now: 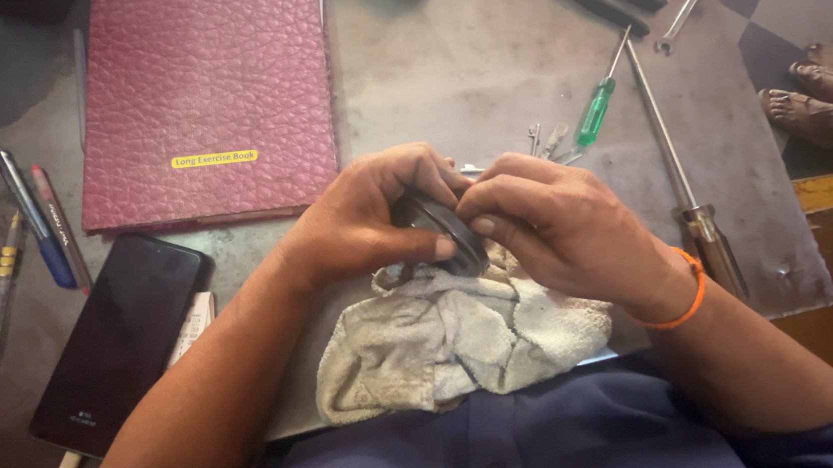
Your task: The person disassembles a motorcycle horn component using a screwdriver and a pick tool, then wipes the internal parts with a cloth before reassembling it.
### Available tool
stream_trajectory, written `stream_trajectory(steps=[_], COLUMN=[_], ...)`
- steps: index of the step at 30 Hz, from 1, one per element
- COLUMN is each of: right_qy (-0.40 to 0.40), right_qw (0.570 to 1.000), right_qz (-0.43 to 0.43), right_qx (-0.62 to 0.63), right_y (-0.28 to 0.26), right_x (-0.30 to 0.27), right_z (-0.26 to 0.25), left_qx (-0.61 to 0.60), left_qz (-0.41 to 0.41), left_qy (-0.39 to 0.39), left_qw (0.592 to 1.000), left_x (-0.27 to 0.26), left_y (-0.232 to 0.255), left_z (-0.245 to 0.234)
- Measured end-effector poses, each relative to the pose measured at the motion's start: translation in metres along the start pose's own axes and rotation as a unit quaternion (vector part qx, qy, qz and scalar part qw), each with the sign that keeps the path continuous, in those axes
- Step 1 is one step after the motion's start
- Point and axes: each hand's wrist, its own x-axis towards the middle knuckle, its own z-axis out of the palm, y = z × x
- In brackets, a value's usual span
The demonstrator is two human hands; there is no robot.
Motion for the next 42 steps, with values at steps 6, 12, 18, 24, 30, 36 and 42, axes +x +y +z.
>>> stream_trajectory(steps=[6, 12, 18, 24, 30, 36, 42], right_qy=[0.016, 0.018, 0.054, 0.012, 0.032, 0.062, 0.115], right_qw=[1.0, 0.998, 0.962, 0.996, 0.994, 0.979, 0.959], right_qz=[0.006, 0.007, 0.18, 0.006, 0.012, 0.098, 0.217], right_qx=[-0.024, 0.067, 0.197, 0.083, 0.106, 0.17, 0.142], right_y=[0.001, 0.004, 0.007, 0.01, 0.007, 0.003, 0.008], right_x=[0.0, 0.0, -0.002, -0.006, -0.003, -0.008, -0.007], right_z=[0.0, -0.004, 0.006, 0.0, 0.0, 0.006, 0.023], left_qx=[-0.008, 0.041, -0.002, -0.056, -0.063, -0.076, 0.045], left_qz=[-0.012, 0.012, 0.002, -0.051, -0.084, -0.014, -0.058], left_qy=[0.002, -0.012, -0.017, -0.008, 0.039, 0.019, 0.014], left_qw=[1.0, 0.999, 1.0, 0.997, 0.994, 0.997, 0.997], left_x=[-0.001, 0.0, -0.001, 0.0, 0.0, -0.001, -0.006], left_y=[0.0, 0.002, -0.005, -0.013, -0.011, -0.019, -0.02], left_z=[0.0, -0.001, -0.003, -0.005, 0.0, 0.001, -0.006])
